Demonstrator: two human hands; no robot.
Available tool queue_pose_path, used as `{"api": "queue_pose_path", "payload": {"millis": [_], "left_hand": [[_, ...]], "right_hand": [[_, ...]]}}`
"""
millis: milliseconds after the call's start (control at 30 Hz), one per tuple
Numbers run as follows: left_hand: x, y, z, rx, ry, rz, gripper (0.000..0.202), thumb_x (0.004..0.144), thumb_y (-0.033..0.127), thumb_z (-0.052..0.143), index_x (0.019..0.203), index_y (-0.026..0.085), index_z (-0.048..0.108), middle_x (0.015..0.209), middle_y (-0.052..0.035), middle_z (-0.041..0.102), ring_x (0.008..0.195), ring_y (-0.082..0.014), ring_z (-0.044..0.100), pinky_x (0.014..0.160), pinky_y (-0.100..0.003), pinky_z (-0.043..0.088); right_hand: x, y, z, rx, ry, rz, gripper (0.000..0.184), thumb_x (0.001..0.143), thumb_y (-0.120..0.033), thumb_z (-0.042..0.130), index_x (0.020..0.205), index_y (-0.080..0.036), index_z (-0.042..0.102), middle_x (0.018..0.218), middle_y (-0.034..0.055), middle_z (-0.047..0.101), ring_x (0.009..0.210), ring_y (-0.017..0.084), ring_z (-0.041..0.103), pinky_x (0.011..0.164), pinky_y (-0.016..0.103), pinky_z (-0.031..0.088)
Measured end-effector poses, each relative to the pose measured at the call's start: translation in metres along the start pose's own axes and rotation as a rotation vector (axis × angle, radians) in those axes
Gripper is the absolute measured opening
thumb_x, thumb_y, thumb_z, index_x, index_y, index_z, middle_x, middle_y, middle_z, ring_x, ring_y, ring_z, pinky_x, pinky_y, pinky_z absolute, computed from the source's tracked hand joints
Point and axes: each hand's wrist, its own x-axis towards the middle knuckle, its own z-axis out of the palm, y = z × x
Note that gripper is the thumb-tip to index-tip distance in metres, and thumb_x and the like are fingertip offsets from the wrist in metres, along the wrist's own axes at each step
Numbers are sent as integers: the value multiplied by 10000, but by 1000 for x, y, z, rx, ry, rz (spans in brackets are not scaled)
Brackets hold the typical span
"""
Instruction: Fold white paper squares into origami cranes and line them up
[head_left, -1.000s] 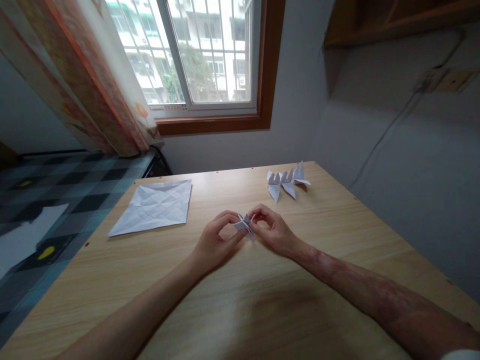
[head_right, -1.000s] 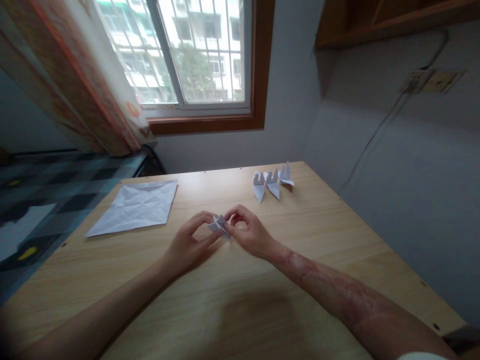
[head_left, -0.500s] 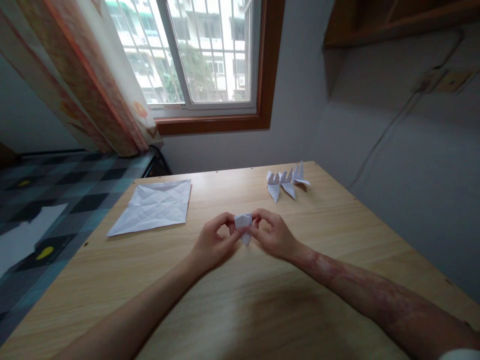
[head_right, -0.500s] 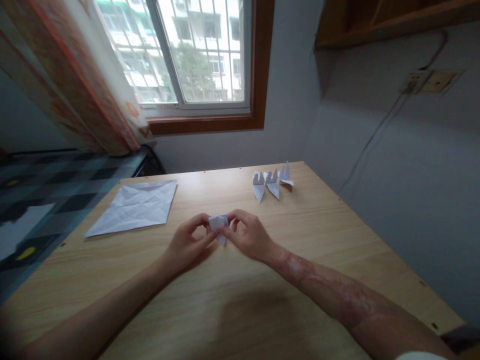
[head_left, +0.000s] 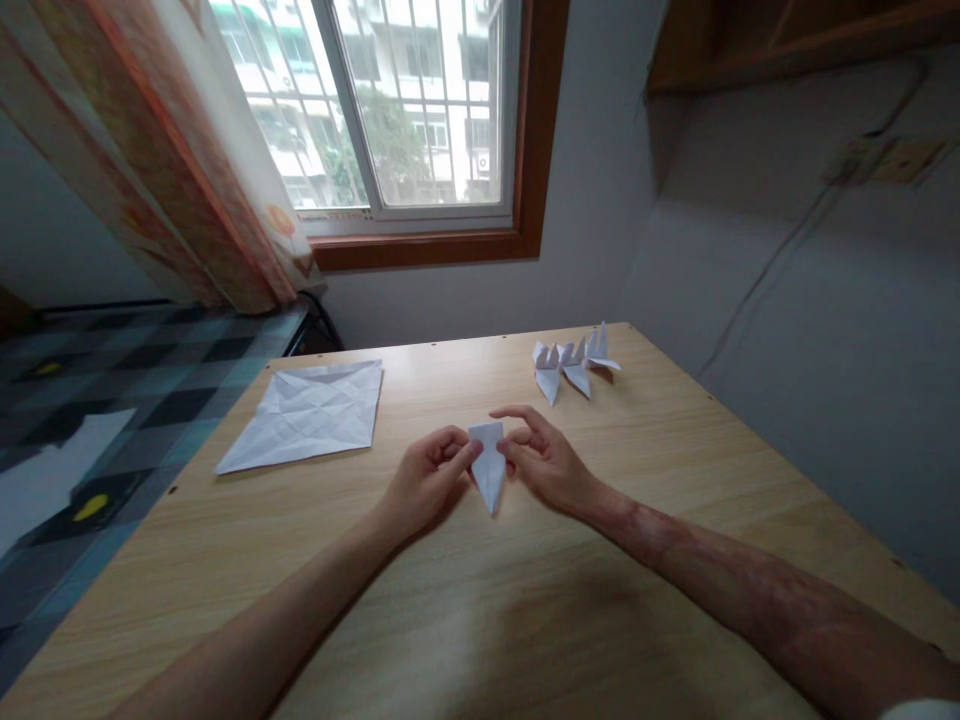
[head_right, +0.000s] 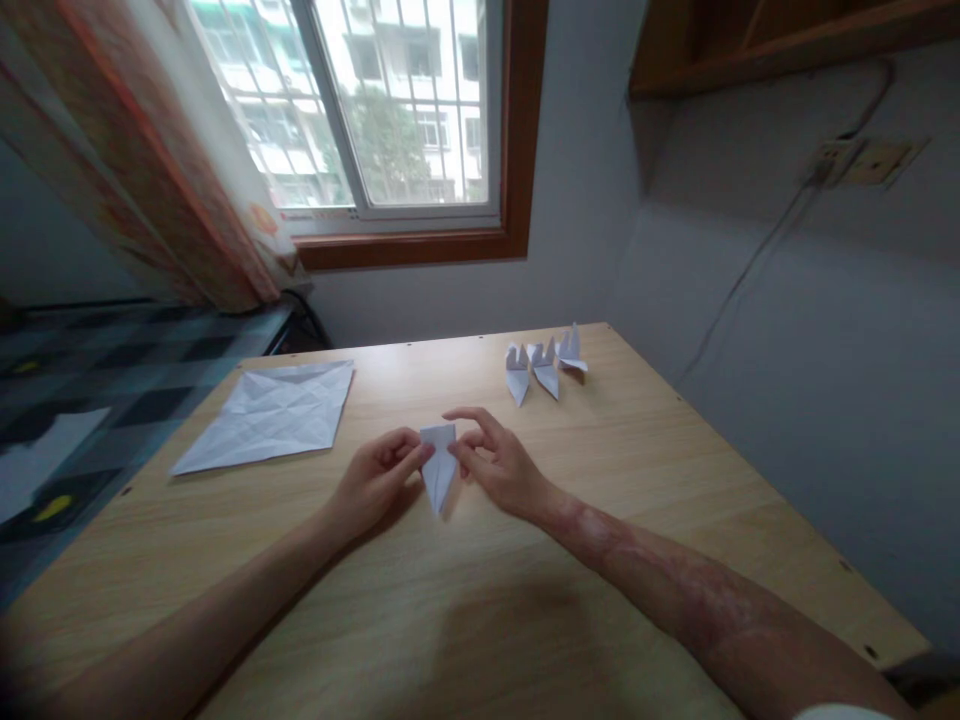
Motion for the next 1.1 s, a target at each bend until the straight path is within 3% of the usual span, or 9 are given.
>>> {"api": "queue_pose_path", "payload": {"millis": [67,200,333,733,967,1100], "left_hand": [[2,0,-2,-26,28,-5,465,936,597,827,819,170,684,733,4,688,675,-142,633,630,-242,488],[4,-1,-6,-77,39,-36,481,913,603,852,801,166,683,722,5,680,663,-135,612,631,-244,469],[3,-2,-7,-109,25,-58,459,921,573,857,801,163,690,716,4,689,654,-133,611,641,-247,467],[2,2,-3,-131,-48,-92,476,922,596,853,810,165,684,698,-6,721,614,-142,657,614,-247,505],[2,-2,-4,-163,-31,-92,466,913,582,866,801,168,682,690,1,700,615,-136,631,623,-248,486],[1,-2,-4,-191,-35,-116,457,912,572,866,801,169,684,694,2,675,620,-133,595,615,-247,451]], "right_hand": [[-1,-4,0,-27,-36,-59,484,1058,-339,701,1523,-306,570,908,-22,714,764,158,645,742,294,530],[-1,-12,0,-103,-98,-179,563,1015,-236,712,1551,-278,544,1136,38,724,903,179,679,903,359,568],[-1,-12,1,-133,-100,-211,603,983,-197,717,1551,-259,526,1142,44,701,932,193,690,968,397,580],[-1,-10,1,-195,-38,-216,474,983,-232,751,1433,-265,606,1246,54,681,875,159,671,925,359,598],[-2,-12,-1,-178,-68,-244,528,978,-213,758,1473,-271,584,1184,45,682,1033,208,690,1099,424,550],[-1,-9,1,-175,-50,-244,469,1002,-215,724,1450,-273,600,1278,63,677,983,185,695,1024,387,580]]}}
